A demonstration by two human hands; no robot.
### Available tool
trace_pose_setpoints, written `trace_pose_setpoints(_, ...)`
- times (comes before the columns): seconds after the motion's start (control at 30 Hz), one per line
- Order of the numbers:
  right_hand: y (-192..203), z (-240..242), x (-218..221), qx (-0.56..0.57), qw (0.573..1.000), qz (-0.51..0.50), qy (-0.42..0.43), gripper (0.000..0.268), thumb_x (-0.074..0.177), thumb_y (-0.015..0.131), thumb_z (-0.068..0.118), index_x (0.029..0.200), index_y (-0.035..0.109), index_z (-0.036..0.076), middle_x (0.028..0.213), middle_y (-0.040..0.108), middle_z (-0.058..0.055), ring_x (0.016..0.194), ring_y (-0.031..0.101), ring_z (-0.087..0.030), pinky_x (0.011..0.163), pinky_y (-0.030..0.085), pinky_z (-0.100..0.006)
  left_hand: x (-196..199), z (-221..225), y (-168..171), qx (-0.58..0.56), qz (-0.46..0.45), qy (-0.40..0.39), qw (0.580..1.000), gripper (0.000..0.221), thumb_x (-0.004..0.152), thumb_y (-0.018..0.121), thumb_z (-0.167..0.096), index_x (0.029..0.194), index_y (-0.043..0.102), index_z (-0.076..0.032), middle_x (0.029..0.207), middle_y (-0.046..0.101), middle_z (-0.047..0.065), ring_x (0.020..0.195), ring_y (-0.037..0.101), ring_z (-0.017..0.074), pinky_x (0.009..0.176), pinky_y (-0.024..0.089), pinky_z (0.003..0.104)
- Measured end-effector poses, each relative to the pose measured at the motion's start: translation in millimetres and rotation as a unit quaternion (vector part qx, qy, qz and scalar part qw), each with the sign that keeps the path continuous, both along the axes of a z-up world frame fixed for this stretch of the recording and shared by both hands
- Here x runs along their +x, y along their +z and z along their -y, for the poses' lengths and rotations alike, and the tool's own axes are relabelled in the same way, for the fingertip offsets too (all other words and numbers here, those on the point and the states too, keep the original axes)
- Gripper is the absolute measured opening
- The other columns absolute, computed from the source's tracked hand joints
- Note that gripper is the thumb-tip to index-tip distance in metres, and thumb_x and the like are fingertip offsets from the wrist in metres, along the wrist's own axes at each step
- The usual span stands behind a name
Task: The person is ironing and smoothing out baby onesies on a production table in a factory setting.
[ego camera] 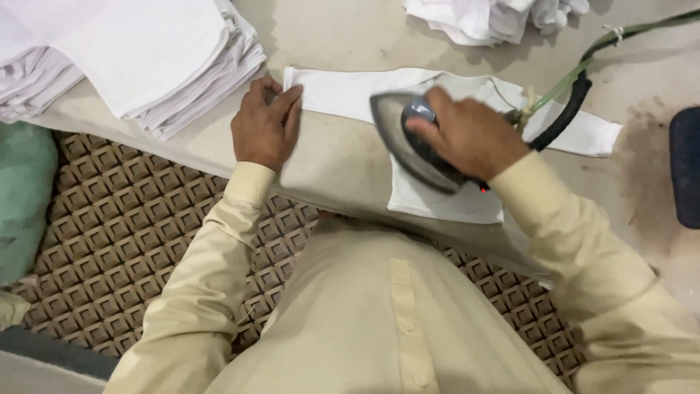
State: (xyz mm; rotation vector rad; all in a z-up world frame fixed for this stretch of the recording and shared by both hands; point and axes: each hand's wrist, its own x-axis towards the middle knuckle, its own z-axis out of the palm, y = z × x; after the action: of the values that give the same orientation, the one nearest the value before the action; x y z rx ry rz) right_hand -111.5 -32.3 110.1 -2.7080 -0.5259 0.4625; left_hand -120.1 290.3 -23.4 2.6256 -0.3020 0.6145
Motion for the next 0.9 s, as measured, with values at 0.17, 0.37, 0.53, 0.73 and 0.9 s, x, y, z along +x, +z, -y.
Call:
trace_pose_setpoints(0.17,10.0,37.1,-78.2,-0.091,0.969,-0.095,0.211,0.049,0.102,0.044,0.053,0.130,0.052,0.012,0.094,0.077,-0.022,0.086,0.076,-0.045,0.078,0.062,-0.056,-0.6,-0.7,-2.6,0.043,-0.007,0.043,0.998,0.021,0.106,0.067,-0.038,0.121,0.078,-0.030,0.116,0.057,-0.001,0.099,0.071,0.0275,0.079,0.058,0.041)
trace_pose_setpoints(0.37,-20.9,111.3,-119.7,-0.154,0.977,0.072,-0.131,0.053,0.109,0.045,0.059,0.121,0.056,0.008,0.075,0.072,-0.024,0.072,0.074,-0.045,0.063,0.057,-0.056,-30.9,92.5,8.1,-0.071,0.035,-0.085,0.993,0.027,0.097,0.065,-0.009,0.124,0.069,-0.009,0.129,0.063,0.017,0.121,0.063,0.0413,0.097,0.047,0.053)
trace_pose_setpoints(0.53,-17.4,149.8,-116.7,-0.054,0.962,0.005,-0.269,0.050,0.111,0.039,0.047,0.124,0.048,0.000,0.088,0.065,-0.035,0.075,0.060,-0.060,0.058,0.040,-0.063,-65.2,180.9,-2.1,0.056,-0.030,-0.205,0.977,0.057,0.103,0.055,-0.043,0.145,0.047,-0.006,0.157,0.040,0.019,0.146,0.038,0.0376,0.117,0.034,0.062)
trace_pose_setpoints(0.73,-38.3,286.4,-129.8,-0.110,0.984,-0.055,-0.127,0.036,0.098,0.041,0.034,0.126,0.053,0.015,0.100,0.067,-0.021,0.091,0.067,-0.047,0.074,0.046,-0.053,-68.0,190.6,-5.9,0.131,-0.090,-0.189,0.969,0.084,0.103,0.047,-0.065,0.162,0.029,-0.010,0.171,0.018,0.018,0.159,0.017,0.0367,0.125,0.016,0.065)
trace_pose_setpoints(0.9,-40.9,400.5,-115.7,-0.153,0.933,-0.013,-0.326,0.071,0.128,0.028,0.048,0.090,0.064,0.001,0.075,0.073,-0.026,0.094,0.069,-0.049,0.078,0.040,-0.056,-67.5,188.3,0.3,0.136,-0.083,-0.178,0.971,0.082,0.104,0.042,-0.065,0.163,0.029,-0.009,0.171,0.020,0.018,0.159,0.017,0.0351,0.127,0.015,0.063)
